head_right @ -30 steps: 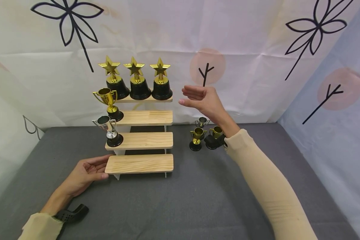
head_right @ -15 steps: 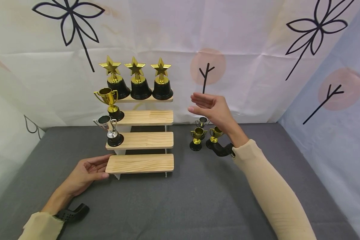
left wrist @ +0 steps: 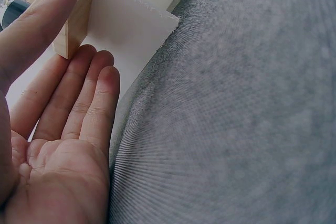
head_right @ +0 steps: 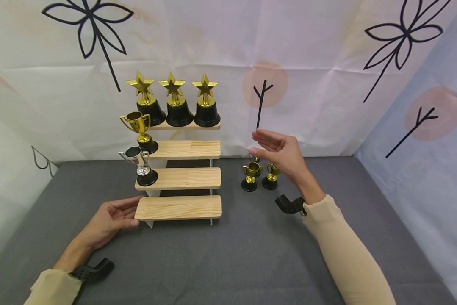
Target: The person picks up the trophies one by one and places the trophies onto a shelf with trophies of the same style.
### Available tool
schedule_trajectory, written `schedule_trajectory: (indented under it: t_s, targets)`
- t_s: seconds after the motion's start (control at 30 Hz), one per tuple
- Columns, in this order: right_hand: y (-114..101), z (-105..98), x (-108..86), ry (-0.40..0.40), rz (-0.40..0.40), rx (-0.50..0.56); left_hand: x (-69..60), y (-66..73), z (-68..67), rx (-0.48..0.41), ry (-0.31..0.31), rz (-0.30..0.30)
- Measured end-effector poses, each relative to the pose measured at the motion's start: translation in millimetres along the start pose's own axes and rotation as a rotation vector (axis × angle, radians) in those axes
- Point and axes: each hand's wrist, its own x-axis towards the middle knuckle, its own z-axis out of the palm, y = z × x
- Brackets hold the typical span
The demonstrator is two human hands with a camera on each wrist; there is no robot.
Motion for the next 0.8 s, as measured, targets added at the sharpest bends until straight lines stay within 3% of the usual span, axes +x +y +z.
schedule_trajectory:
  t_s: [0.8]
  targets:
    - [21.5, -16.7, -53.4, 0.101, -0.055, 0.065, -0.3, -0.1, -0.3, 0.008, 0.008, -0.002]
